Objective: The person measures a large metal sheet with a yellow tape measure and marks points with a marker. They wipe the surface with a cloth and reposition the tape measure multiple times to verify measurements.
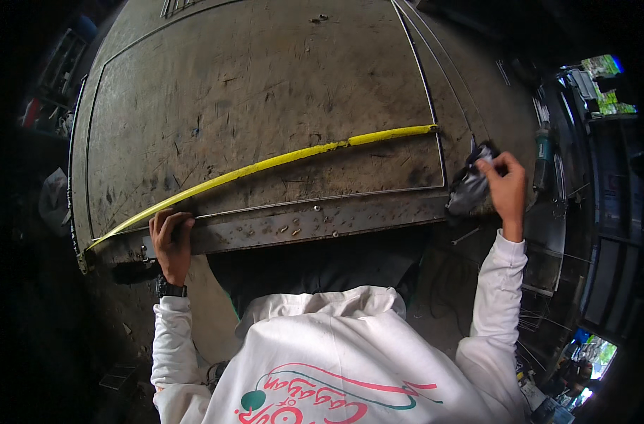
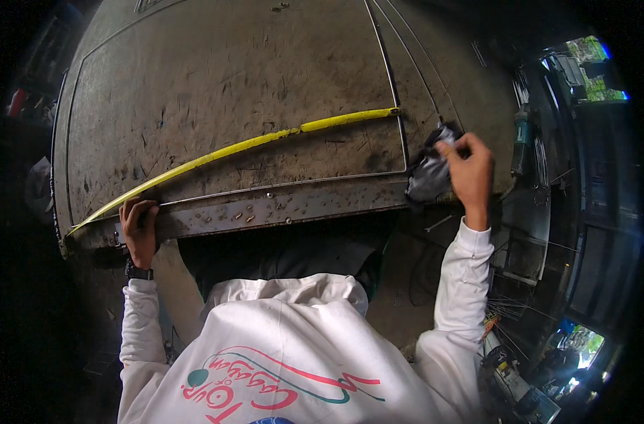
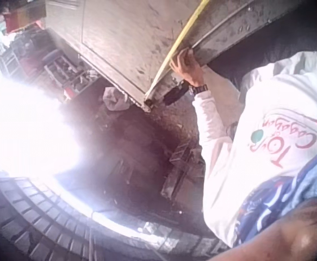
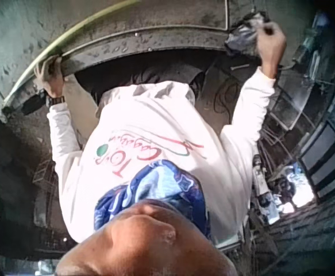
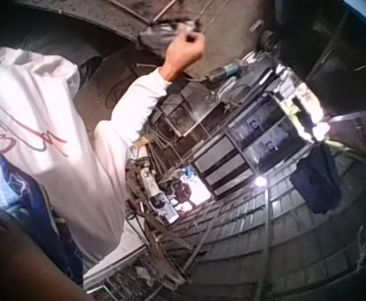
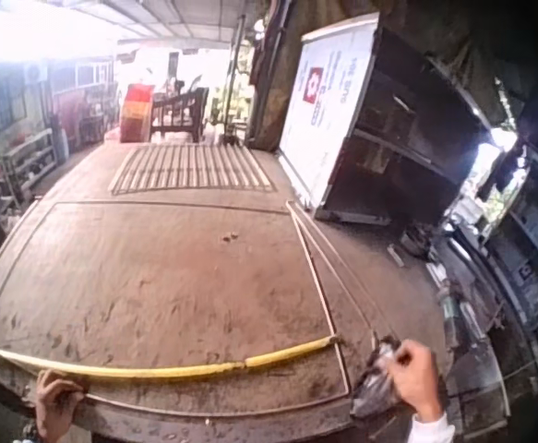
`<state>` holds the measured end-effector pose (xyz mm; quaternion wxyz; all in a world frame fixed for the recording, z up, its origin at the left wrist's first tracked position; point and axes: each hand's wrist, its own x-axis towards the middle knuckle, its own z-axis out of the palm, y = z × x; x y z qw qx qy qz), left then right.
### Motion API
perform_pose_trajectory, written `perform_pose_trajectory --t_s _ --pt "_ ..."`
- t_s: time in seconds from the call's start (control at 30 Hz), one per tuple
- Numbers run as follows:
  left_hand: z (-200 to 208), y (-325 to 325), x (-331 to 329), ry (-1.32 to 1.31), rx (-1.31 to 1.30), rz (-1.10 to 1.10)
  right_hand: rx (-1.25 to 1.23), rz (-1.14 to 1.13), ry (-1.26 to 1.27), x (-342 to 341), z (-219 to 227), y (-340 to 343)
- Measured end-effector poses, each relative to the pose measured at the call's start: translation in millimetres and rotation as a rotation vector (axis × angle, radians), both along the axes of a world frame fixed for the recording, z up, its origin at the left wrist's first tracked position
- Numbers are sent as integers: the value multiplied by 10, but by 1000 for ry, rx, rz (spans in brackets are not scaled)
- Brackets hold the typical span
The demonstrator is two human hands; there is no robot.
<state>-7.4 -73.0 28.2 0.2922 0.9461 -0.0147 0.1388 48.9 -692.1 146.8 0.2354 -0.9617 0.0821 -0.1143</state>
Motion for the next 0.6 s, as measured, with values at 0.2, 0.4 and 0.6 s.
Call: perform_pose_trajectory --t_s 0.2,0.4,0.6 --pt "20 -38 -3 -104 72 -93 274 38 -303 -40 -385 592" --pt "-142 -145 -21 -269 168 112 127 -98 -509 -276 -1150 828" --pt "-151 -298 61 -400 256 107 310 -248 -431 -329 -1342 807"
